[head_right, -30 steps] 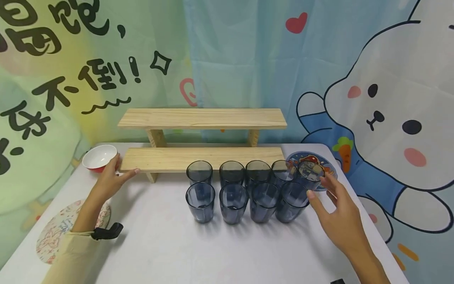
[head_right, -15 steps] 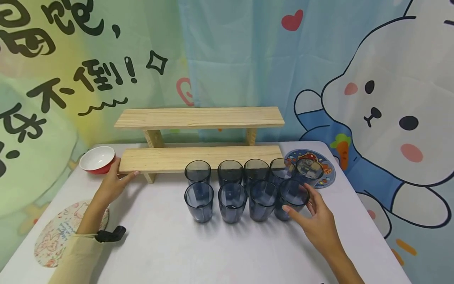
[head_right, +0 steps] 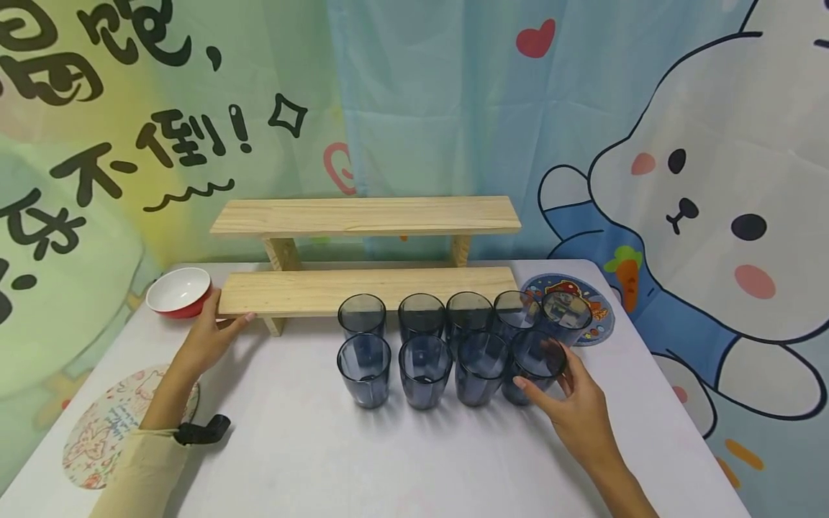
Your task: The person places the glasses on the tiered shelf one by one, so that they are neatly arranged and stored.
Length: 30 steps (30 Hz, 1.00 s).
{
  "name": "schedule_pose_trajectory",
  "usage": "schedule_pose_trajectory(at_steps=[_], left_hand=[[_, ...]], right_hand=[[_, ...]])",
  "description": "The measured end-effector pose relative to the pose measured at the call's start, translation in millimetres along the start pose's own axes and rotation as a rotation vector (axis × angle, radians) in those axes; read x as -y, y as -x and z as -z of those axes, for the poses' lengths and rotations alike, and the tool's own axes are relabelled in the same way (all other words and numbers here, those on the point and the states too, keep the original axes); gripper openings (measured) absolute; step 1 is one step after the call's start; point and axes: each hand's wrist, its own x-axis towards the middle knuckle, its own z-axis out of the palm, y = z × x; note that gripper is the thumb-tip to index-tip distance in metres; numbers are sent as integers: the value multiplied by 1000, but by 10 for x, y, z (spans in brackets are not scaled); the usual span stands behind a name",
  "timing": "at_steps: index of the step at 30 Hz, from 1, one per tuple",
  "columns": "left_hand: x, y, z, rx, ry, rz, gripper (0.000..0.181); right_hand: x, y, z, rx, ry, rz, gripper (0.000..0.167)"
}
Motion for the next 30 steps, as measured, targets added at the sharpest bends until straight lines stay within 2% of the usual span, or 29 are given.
schedule_pose_trajectory(at_steps=[6, 14, 22, 30], left_hand=[[25, 6, -6, 9, 14, -13, 83], [11, 15, 34, 26, -22, 5, 81], [9, 8, 35, 28, -29, 5, 82], [-1, 11, 42, 21, -37, 4, 79]], right_hand=[[9, 8, -8, -41, 42, 18, 83], [105, 6, 98, -27, 52, -4, 83], [498, -76, 367, -34, 106, -10, 87], [919, -352, 615, -60, 145, 125, 77]])
